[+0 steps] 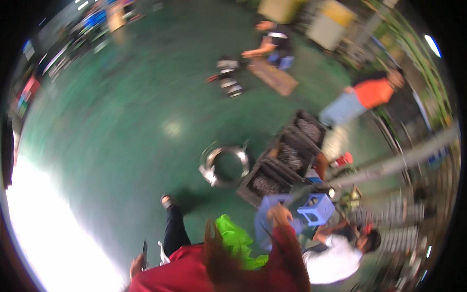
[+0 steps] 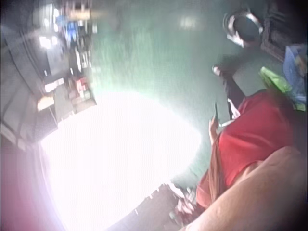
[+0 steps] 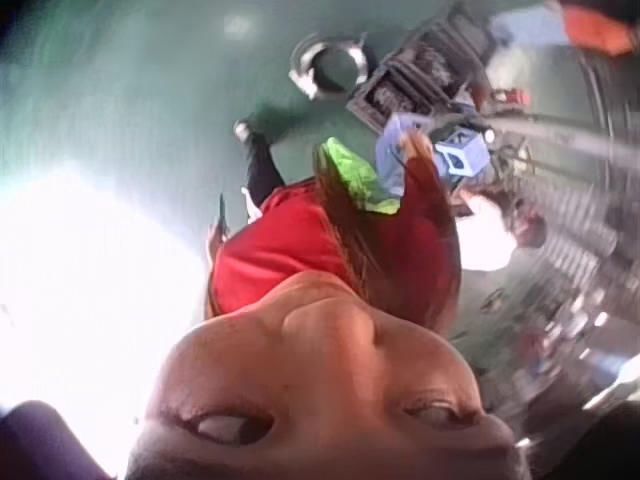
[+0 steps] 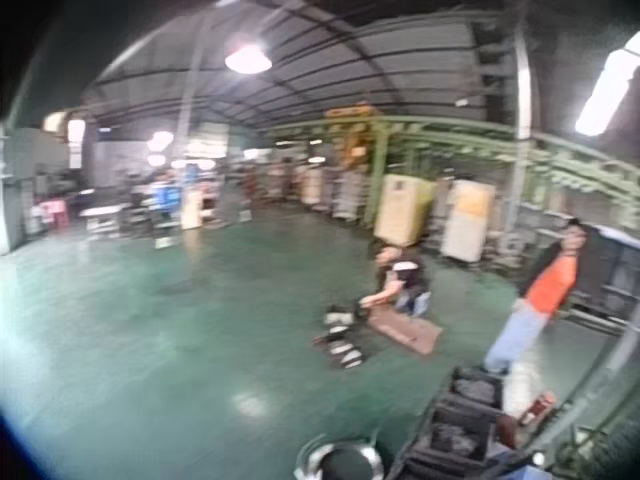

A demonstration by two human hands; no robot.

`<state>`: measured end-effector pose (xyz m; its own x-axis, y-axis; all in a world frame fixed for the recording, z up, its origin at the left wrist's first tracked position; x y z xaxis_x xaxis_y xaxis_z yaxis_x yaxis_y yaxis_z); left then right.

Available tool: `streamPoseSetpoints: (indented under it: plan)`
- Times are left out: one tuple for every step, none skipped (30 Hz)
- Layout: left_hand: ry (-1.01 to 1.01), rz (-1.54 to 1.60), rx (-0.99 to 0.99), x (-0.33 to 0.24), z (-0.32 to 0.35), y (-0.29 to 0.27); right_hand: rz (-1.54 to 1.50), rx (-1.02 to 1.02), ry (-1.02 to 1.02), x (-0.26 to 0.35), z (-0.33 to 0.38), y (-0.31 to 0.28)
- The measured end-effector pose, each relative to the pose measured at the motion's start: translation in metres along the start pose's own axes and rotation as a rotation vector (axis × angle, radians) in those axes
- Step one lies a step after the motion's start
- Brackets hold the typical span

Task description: The person sits at a table and handles small metal wire pieces, then moves to the floor to uncoil a large metal wire coil and tie it with a white strap. The person then sits on a stool and uses pliers to cut and bend small metal pieces from a tray.

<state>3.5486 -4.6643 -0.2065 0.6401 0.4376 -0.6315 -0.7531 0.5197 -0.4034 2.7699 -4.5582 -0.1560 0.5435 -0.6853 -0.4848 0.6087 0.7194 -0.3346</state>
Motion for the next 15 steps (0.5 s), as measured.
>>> streamPoseSetpoints:
  plan:
    - [0.187,-0.192,-0.029,-0.007,-0.056,-0.025,-0.113,-0.090,0.048,0.019,0.009,-0.055]
    - [0.348,-0.243,-0.103,-0.014,-0.108,-0.047,-0.363,-0.257,0.027,0.035,0.020,-0.102]
    - [0.010,-0.163,0.034,-0.011,-0.169,-0.080,-0.524,-0.369,-0.027,0.059,0.036,-0.142]
    - [-0.218,-0.127,0.100,-0.021,-0.221,-0.110,-0.650,-0.526,-0.093,0.076,0.054,-0.175]
    - [-0.322,-0.118,0.135,-0.048,-0.272,-0.139,-0.784,-0.676,-0.133,0.097,0.074,-0.202]
    - [-0.371,-0.126,0.157,-0.088,-0.321,-0.172,-0.906,-0.835,-0.175,0.119,0.095,-0.218]
    - [-0.403,-0.139,0.172,-0.138,-0.363,-0.203,-1.011,-0.951,-0.209,0.133,0.116,-0.230]
    - [-0.404,-0.156,0.174,-0.193,-0.405,-0.234,-1.123,-1.014,-0.210,0.148,0.132,-0.238]
    - [-0.375,-0.183,0.170,-0.260,-0.451,-0.259,-1.260,-0.919,-0.194,0.168,0.135,-0.250]
    - [-0.303,-0.225,0.160,-0.330,-0.497,-0.281,-1.258,-1.034,-0.199,0.186,0.143,-0.268]
    - [-0.221,-0.260,0.144,-0.402,-0.548,-0.291,-1.265,-0.953,-0.100,0.204,0.138,-0.282]
    - [-0.139,-0.299,0.126,-0.472,-0.598,-0.298,-1.275,-0.891,-0.025,0.223,0.128,-0.298]
    - [-0.071,-0.358,0.106,-0.538,-0.647,-0.301,-1.229,-0.775,0.063,0.246,0.113,-0.318]
    - [-0.001,-0.410,0.088,-0.597,-0.692,-0.295,-1.183,-0.686,0.129,0.264,0.095,-0.339]
    - [0.067,-0.459,0.057,-0.644,-0.730,-0.288,-1.118,-0.555,0.211,0.284,0.078,-0.359]
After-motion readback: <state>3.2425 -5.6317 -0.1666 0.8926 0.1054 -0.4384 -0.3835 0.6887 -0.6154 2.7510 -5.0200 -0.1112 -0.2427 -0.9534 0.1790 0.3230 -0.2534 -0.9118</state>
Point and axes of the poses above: each hand's wrist, its own z-axis away from the middle knuckle, its own y-axis out of the palm, x = y × z, the point moved 5 cm from there along -z, towards the middle knuckle, and after that the axes turned 5 degrees about y, right-handed, at the moved point
